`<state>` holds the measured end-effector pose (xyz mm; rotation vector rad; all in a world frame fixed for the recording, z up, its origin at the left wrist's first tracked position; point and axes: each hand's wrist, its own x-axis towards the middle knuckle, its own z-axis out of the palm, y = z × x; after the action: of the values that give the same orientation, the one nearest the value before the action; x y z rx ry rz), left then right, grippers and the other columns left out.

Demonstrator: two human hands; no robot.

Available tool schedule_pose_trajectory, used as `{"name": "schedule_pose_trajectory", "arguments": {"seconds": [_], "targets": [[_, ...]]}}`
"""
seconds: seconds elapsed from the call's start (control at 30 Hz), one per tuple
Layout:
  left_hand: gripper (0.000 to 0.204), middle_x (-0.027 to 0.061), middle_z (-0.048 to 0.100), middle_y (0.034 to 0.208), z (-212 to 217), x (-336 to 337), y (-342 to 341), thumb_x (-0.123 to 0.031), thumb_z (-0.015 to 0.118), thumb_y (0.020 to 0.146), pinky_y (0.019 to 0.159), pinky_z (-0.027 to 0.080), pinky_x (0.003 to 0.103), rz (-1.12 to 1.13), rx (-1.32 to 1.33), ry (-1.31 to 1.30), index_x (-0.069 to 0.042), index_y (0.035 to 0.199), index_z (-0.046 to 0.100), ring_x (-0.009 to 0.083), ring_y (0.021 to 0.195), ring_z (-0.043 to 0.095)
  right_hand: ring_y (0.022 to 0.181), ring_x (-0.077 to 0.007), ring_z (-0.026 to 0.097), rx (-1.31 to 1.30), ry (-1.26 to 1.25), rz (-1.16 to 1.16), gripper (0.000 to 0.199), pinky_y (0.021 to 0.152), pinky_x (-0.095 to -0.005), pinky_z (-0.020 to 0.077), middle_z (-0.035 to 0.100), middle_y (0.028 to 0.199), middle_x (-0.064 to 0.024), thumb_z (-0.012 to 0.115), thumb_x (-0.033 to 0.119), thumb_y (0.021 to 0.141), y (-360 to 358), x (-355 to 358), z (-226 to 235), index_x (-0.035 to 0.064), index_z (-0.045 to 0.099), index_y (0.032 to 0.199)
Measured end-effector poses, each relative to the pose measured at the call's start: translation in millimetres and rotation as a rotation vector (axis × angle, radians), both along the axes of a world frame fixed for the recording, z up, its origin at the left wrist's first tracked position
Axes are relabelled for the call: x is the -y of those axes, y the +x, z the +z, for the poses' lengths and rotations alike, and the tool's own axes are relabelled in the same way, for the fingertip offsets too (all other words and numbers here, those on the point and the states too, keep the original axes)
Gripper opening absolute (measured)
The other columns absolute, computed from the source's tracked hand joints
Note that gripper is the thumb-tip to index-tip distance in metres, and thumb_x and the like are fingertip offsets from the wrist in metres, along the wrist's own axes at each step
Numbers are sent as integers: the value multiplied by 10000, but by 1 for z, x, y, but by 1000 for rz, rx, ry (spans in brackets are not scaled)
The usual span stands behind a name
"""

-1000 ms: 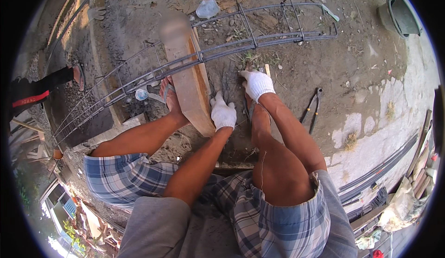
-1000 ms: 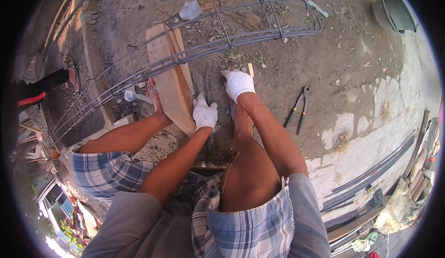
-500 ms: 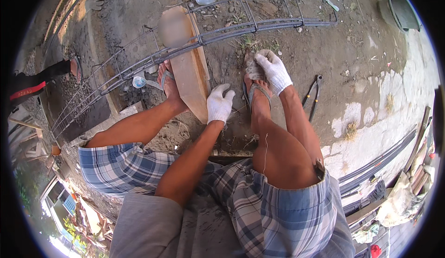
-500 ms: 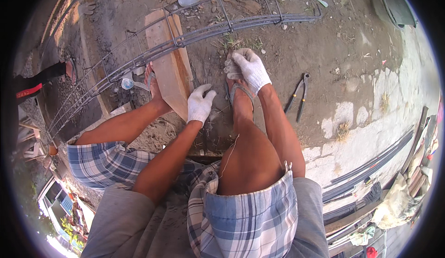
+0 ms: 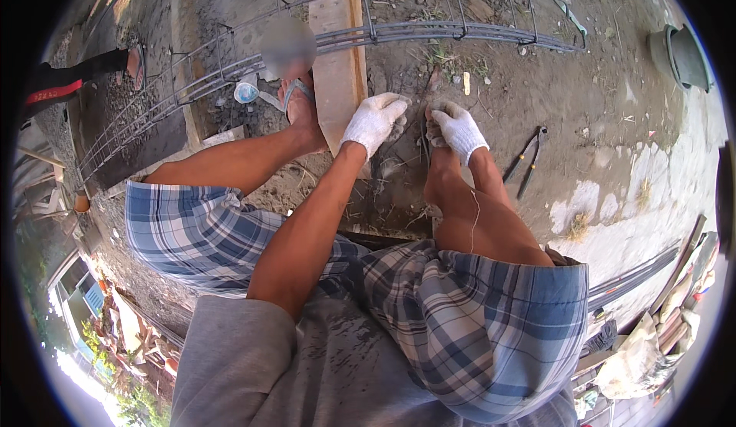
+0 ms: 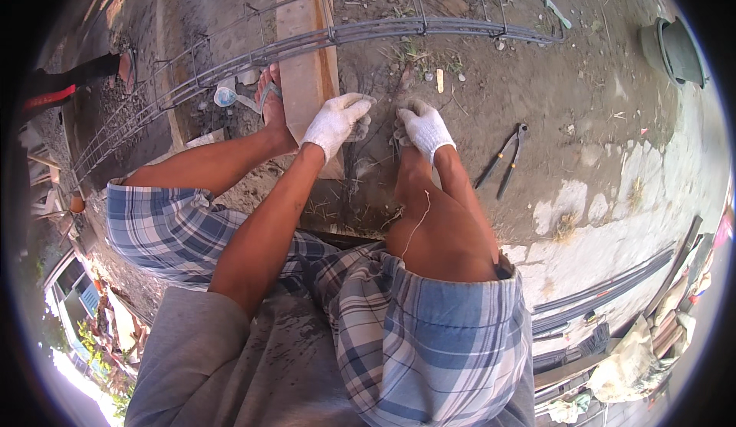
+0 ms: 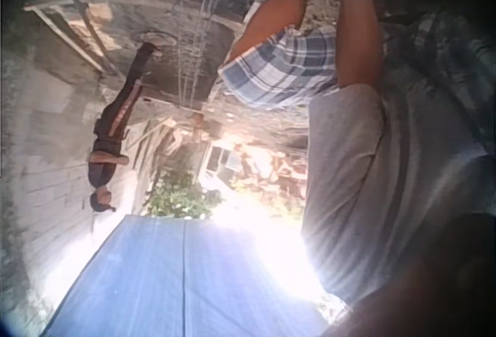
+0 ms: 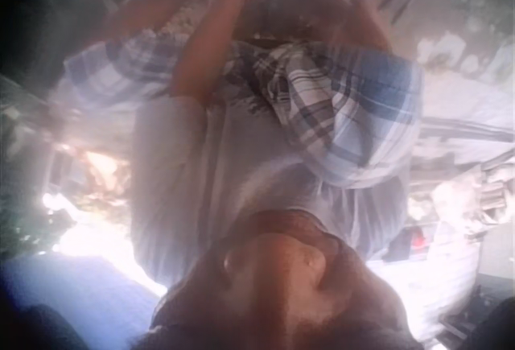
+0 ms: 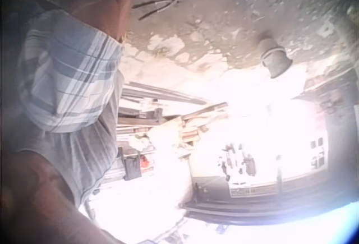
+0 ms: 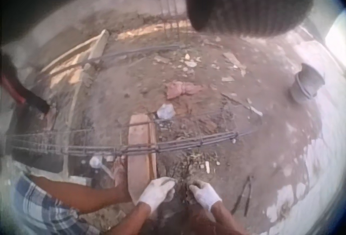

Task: The person sits on the ground and assembles a metal frame by hand. They use pliers to bend and secure the metal bars into a grid-like structure.

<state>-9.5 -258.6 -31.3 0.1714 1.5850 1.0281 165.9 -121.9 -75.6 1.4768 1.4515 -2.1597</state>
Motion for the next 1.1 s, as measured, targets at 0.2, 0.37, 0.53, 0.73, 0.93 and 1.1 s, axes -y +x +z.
{"name": "schedule_pose_trajectory", "arguments": {"seconds": [0.2,0.37,0.53,0.73,0.93,1.1], "targets": [[333,52,736,1014,-7,-19,5,-216,685,1058,745,590,317,185,223,194,-32,1336,686,145,833,711,907,-212,698,-120,543,355,477,803,-374,567,721,1024,-82,631,419,1036,19,18,-38,24,688,1298],[354,92,755,1154,0,-29,27,-154,731,1022,842,597,344,424,337,248,-15,1342,676,185,945,737,783,-187,606,-154,374,183,643,703,-353,510,635,921,-39,576,638,1029,15,27,-32,71,673,1315],[382,35,784,1070,11,-26,10,-298,746,1014,755,581,295,221,45,92,-64,1316,720,136,895,738,547,-98,459,-96,126,-452,527,541,-285,436,461,692,58,550,545,1100,27,-29,37,67,710,1256],[423,62,774,1144,54,-32,16,-358,690,1057,760,599,330,-83,261,116,-45,1343,691,175,920,751,626,-191,640,491,1331,-520,580,641,-383,518,658,657,-167,582,503,1068,111,-89,145,13,756,811],[432,98,758,1177,135,-67,46,-400,640,1094,626,532,252,-22,514,384,-65,1367,656,126,783,696,833,-356,757,-53,1379,150,203,730,-430,610,772,941,-158,714,266,979,104,-11,237,81,795,1002],[336,89,730,1049,182,-82,26,-267,589,1127,570,497,225,7,380,550,-62,1391,617,84,719,626,881,-404,742,56,1231,359,294,783,-486,590,757,918,-172,666,353,950,117,11,216,113,784,1072]]}}
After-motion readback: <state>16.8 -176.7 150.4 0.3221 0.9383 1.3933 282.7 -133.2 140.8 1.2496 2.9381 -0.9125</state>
